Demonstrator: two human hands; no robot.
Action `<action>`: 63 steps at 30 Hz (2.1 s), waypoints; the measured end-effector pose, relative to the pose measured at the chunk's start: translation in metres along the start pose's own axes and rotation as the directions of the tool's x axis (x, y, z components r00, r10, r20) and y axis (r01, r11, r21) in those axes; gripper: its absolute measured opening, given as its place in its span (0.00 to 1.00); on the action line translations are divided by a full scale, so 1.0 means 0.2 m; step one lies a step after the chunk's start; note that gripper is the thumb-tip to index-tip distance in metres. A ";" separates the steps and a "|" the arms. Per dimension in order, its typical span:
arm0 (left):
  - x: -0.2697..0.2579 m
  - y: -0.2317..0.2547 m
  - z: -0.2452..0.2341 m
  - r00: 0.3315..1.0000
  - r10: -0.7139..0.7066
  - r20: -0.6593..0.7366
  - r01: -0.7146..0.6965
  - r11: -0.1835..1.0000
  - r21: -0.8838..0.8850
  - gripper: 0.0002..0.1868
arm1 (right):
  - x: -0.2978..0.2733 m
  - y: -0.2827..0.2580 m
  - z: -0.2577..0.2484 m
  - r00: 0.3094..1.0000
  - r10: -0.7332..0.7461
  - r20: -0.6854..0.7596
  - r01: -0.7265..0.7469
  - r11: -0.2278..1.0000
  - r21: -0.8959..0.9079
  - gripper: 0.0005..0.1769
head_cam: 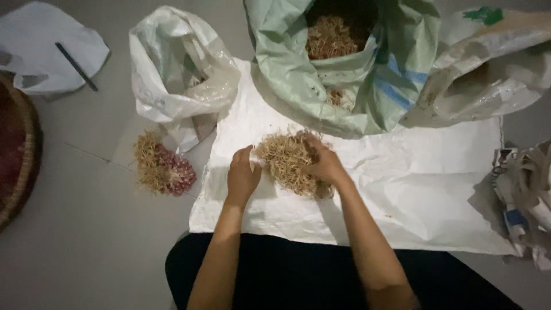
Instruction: The person sits on the floor and sorts a mixture of shallots and straw. They transfer the mixture from a large sack onto a white sack, then manually separate the shallots from the straw, placing the shallots into a woven basket.
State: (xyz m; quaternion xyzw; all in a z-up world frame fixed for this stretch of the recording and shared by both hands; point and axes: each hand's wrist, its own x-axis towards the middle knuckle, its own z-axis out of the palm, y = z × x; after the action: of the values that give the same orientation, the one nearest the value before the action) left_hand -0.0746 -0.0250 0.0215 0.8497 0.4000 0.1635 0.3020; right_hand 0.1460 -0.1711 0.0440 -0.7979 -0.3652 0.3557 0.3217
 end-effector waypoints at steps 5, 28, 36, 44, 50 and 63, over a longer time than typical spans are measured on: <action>-0.04 0.24 -0.06 0.994 -0.010 0.107 0.022 0.994 -0.112 0.23 | -0.08 0.28 -0.20 0.992 0.124 0.017 -0.125 0.984 0.124 0.34; -0.19 0.30 0.17 0.963 0.136 0.232 -0.048 0.936 -0.348 0.24 | -0.25 0.24 -0.04 0.946 -0.299 0.122 0.280 0.949 0.147 0.20; -0.20 0.28 0.16 0.978 0.135 0.158 -0.069 0.929 -0.362 0.17 | -0.02 0.21 -0.03 0.855 -0.076 -0.513 0.119 0.991 0.053 0.31; -0.17 0.32 0.09 0.976 0.025 0.216 0.031 0.967 -0.251 0.31 | 0.05 -0.02 0.11 0.948 -0.187 -0.257 0.180 0.982 -0.052 0.13; -0.09 0.36 -0.03 0.967 0.074 0.243 0.015 0.939 -0.345 0.47 | -0.15 -0.03 0.00 0.986 -0.166 0.026 0.161 0.892 -0.422 0.17; 0.48 0.48 0.00 0.984 0.177 0.031 -0.169 0.968 -0.184 0.29 | 0.50 -0.17 -0.66 0.823 -0.359 -0.440 0.263 0.928 -0.264 0.18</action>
State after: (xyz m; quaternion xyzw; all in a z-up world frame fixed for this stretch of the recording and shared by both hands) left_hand 0.0412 0.0020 0.0880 0.8541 0.3008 0.2048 0.3716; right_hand 0.2888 -0.1053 0.1086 -0.8173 -0.4321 0.0523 0.3776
